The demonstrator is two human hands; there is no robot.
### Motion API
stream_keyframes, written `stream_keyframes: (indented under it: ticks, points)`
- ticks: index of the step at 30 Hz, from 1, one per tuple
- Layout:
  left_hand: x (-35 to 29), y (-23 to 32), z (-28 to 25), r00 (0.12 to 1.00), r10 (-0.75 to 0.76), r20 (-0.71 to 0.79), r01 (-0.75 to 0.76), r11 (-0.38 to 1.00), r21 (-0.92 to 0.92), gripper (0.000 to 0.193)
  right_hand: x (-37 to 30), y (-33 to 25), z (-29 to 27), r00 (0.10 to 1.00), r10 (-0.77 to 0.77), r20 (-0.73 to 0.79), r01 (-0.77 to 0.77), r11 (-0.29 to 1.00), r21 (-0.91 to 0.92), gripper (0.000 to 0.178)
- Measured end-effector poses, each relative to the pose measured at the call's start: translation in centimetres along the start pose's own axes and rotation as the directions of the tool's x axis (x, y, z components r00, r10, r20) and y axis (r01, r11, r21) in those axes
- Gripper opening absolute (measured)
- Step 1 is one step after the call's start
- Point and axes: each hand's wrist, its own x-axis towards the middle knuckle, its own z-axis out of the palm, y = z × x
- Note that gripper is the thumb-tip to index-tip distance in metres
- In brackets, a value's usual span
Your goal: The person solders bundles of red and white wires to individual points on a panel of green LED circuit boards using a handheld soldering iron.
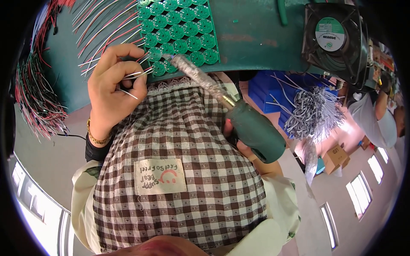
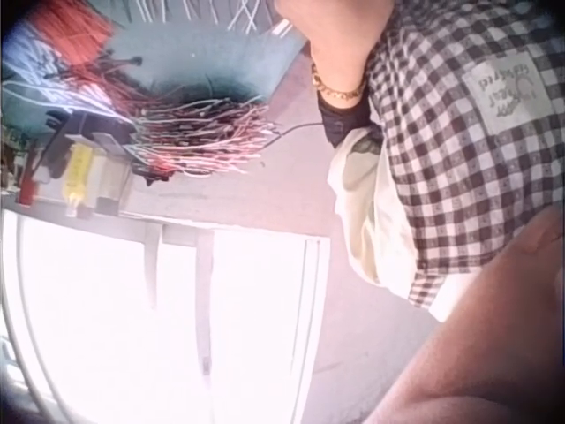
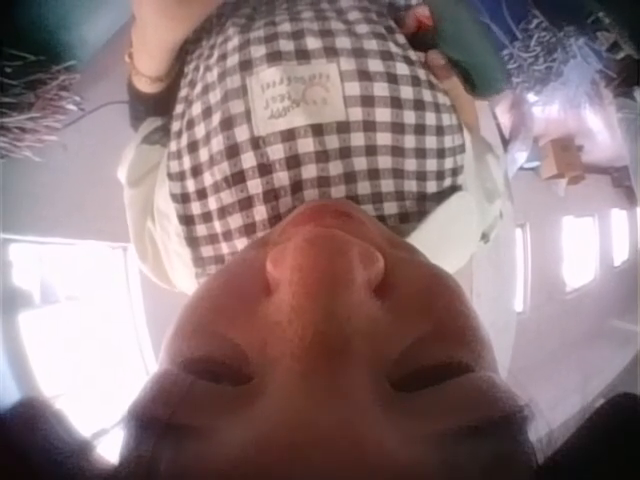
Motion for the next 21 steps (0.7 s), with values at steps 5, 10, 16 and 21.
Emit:
stream_keyframes:
  ticks: [5,10,16,21]
  points:
    - [0.4,0.0,0.0,1.0,0.029,-0.005,-0.029,0.999,-0.018,0.019,0.1,3.3,1.4,0.914,-0.355,-0.196,0.389,0.905,0.174,0.063]
    - [0.4,0.2,-0.3,0.999,-0.011,0.033,0.011,1.0,0.015,0.018,-0.2,2.2,-0.8,0.97,-0.235,-0.067,0.239,0.969,0.063,0.058]
    - [0.1,0.3,-0.4,0.998,-0.052,0.023,0.053,0.997,-0.052,0.017,-0.4,0.9,-1.4,0.992,0.109,0.064,-0.114,0.99,0.081,0.038]
    - [0.6,-0.5,-1.2,0.965,0.256,-0.058,-0.255,0.967,0.011,0.021,-1.0,-0.3,-1.4,0.975,0.216,0.061,-0.217,0.976,0.013,0.024]
